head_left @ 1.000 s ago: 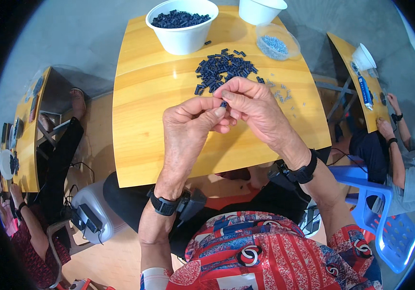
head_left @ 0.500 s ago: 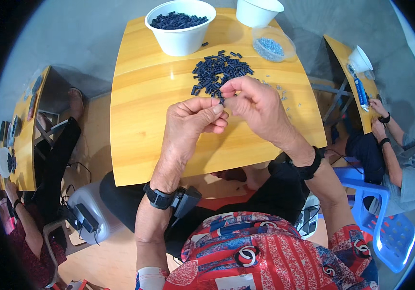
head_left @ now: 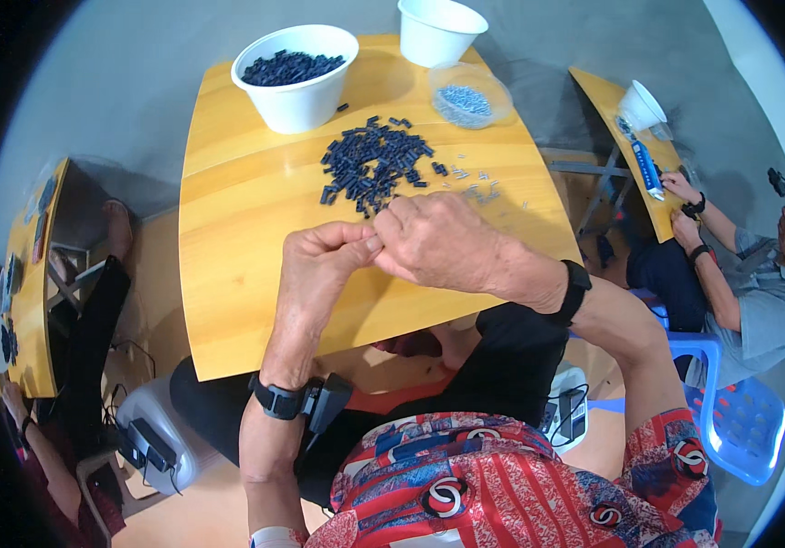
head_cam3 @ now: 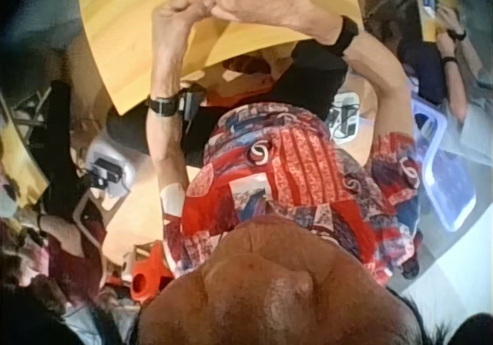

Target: Assembling small blue plastic components by hand.

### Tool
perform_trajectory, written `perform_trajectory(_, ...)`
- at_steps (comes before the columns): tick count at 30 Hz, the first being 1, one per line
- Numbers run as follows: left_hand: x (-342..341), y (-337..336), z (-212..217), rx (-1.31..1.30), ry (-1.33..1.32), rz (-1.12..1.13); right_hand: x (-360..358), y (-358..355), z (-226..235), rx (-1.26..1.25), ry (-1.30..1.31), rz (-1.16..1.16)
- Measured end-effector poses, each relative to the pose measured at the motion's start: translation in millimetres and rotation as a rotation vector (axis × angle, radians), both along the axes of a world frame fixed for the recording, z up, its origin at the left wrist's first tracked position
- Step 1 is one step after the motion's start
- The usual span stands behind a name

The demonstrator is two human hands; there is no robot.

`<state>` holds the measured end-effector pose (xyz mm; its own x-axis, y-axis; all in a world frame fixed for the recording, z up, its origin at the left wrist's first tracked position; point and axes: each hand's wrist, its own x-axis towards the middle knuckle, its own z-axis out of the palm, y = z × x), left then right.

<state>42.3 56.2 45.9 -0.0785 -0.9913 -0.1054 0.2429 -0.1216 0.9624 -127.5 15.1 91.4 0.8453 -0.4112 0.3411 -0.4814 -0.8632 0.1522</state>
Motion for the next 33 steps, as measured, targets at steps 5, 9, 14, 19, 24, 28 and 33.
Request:
perform_trajectory(5, -4.4, -0.5, 0.2, 0.044, -0.027, -0.131, -9.3, -7.7, -14.6, 0.016, -0.069, 0.049)
perform_trajectory(9, -6.8, -0.9, -5.8, 0.005, -0.105, -0.224, -16.1, -6.6, -20.7, 0.04, -0.055, 0.029)
perform_trajectory(14, -17.3, 0.0, -11.0, 0.005, -0.136, -0.239, -26.0, 0.6, -29.6, 0.092, -0.095, -0.016)
perform_trajectory(19, -22.7, 0.1, -16.6, -0.022, -0.168, -0.209, -30.5, 12.9, -34.1, 0.108, -0.122, -0.125)
perform_trajectory(24, -30.5, 4.1, -16.8, -0.024, -0.165, -0.163, -34.0, 13.9, -41.5, 0.108, -0.196, -0.125)
perform_trajectory(28, -32.2, 3.8, -18.2, -0.049, -0.102, -0.146, -35.8, 12.6, -36.1, 0.161, -0.217, -0.117)
perform_trajectory(33, -35.0, 4.5, -12.0, -0.046, -0.085, -0.141, -36.7, 8.2, -37.3, 0.121, -0.232, -0.078)
